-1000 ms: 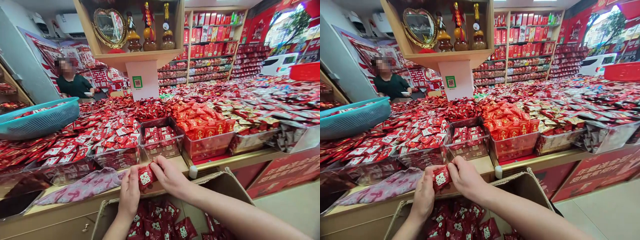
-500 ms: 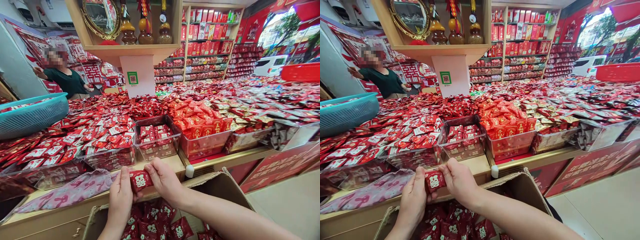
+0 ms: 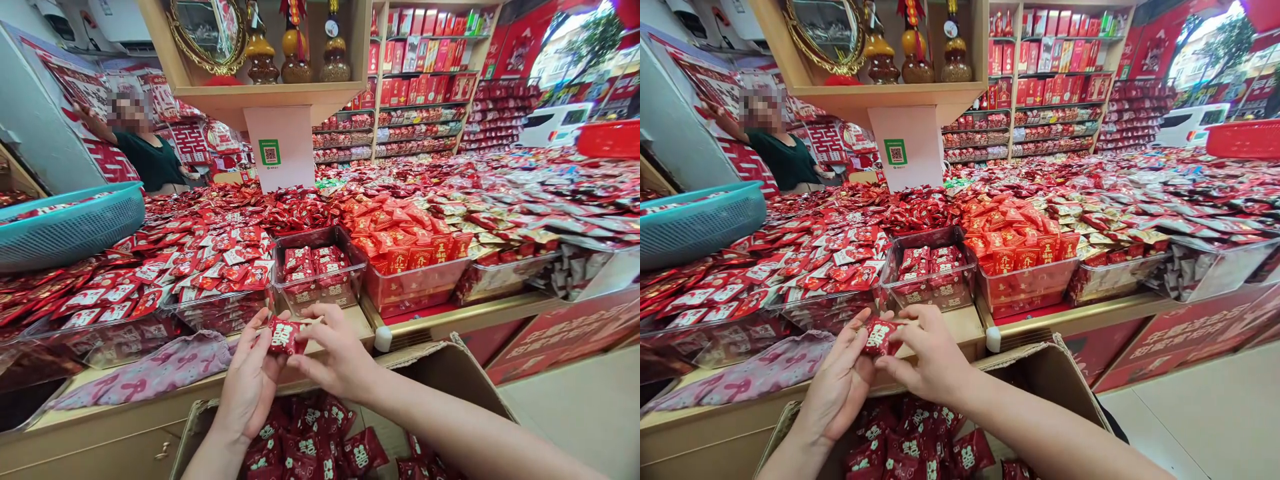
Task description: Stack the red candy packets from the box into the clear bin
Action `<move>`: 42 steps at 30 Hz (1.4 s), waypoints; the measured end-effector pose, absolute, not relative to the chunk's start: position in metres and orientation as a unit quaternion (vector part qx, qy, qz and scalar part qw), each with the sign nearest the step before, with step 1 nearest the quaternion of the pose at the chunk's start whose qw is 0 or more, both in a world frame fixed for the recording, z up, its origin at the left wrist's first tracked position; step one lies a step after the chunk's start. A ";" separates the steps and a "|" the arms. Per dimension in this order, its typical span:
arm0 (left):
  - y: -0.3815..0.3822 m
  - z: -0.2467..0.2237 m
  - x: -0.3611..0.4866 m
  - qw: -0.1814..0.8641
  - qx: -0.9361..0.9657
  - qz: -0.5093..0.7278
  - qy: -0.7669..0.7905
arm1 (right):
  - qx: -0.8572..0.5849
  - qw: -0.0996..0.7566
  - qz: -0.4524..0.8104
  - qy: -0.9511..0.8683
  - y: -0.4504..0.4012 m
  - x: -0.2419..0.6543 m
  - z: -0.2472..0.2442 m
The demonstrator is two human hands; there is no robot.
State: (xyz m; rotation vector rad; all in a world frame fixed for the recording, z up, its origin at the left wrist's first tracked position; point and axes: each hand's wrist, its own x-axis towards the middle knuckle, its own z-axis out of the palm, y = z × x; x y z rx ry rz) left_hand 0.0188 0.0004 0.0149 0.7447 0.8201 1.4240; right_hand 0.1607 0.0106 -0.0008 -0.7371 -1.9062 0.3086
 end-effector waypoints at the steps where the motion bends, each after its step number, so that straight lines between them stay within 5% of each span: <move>1: 0.000 0.014 0.020 0.619 0.320 0.624 0.354 | -0.330 0.521 0.197 -0.762 0.011 0.159 -0.001; 7: -0.001 0.012 0.025 0.610 0.325 0.639 0.337 | -0.332 0.499 0.576 -0.556 0.018 0.147 -0.009; 18: 0.000 0.016 0.020 0.616 0.299 0.647 0.335 | -0.332 0.520 0.669 -0.415 0.020 0.148 0.000; 35: 0.000 0.013 0.019 0.619 0.328 0.608 0.372 | -0.348 0.523 0.611 -0.482 0.034 0.153 -0.002; 38: 0.001 0.015 0.017 0.640 0.290 0.613 0.360 | -0.386 0.542 0.481 -0.570 0.033 0.155 -0.002; 42: 0.000 0.017 0.015 0.716 0.232 0.586 0.299 | -0.328 0.507 0.150 -0.783 0.020 0.155 -0.002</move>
